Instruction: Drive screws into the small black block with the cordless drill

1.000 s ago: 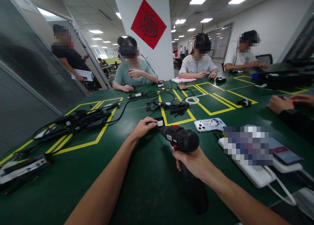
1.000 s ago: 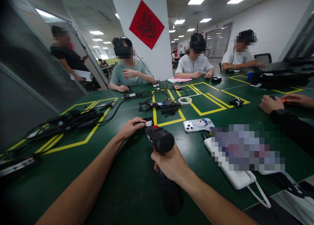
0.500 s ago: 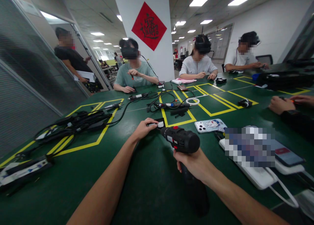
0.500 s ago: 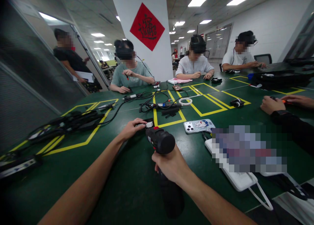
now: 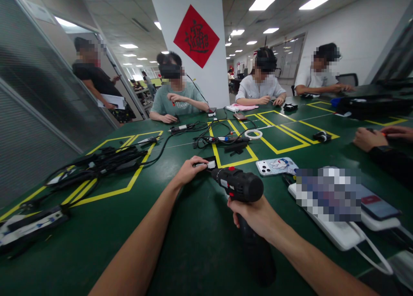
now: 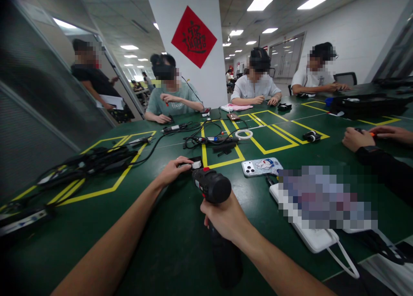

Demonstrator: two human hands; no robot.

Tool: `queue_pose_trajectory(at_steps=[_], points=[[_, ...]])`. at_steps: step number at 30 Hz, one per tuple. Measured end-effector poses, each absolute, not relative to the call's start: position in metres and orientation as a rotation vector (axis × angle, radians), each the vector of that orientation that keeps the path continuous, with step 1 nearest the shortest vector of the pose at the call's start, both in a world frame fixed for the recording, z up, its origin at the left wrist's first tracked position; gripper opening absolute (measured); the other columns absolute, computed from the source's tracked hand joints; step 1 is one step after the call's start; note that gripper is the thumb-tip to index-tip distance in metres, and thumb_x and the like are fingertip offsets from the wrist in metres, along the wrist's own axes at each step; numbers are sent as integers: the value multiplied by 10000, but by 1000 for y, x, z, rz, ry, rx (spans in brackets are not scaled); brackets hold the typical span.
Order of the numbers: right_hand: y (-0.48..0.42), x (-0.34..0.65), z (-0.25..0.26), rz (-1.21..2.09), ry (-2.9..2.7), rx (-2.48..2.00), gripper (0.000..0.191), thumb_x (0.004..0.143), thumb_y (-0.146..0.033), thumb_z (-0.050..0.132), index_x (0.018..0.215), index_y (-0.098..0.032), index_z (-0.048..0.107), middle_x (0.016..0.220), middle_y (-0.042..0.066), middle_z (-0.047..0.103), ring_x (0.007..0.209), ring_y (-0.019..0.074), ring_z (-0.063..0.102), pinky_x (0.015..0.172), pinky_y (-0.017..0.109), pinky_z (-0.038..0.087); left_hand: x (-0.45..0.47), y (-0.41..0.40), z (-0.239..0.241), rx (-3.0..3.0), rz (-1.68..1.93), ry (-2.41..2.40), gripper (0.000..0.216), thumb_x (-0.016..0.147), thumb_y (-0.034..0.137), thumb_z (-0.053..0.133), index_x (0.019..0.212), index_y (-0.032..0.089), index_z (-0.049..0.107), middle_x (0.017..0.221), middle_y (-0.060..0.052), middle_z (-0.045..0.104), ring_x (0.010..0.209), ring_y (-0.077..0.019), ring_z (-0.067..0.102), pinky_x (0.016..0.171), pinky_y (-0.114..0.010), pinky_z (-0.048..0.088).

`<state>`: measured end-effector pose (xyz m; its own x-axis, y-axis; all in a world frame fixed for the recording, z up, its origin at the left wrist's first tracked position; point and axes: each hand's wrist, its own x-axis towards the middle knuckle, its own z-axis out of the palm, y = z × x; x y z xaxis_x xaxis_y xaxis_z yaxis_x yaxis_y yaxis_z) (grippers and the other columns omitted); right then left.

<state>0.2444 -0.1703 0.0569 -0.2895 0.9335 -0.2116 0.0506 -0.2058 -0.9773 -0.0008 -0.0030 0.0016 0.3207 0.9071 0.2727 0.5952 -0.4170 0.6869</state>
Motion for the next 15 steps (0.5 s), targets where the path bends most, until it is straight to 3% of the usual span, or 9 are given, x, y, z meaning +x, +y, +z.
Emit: queue_pose_trajectory(at_steps=[15], points=[[-171,243,52,1560,-1351,-1245,148,709,-253,542,776,-137,603,494,-6,543,442,112,510,457,221,408,-1,-2,2,2134,889,1310,338,741,455,552,955,219,668,1002,-50,593,976,-215,535,912,-358,394]])
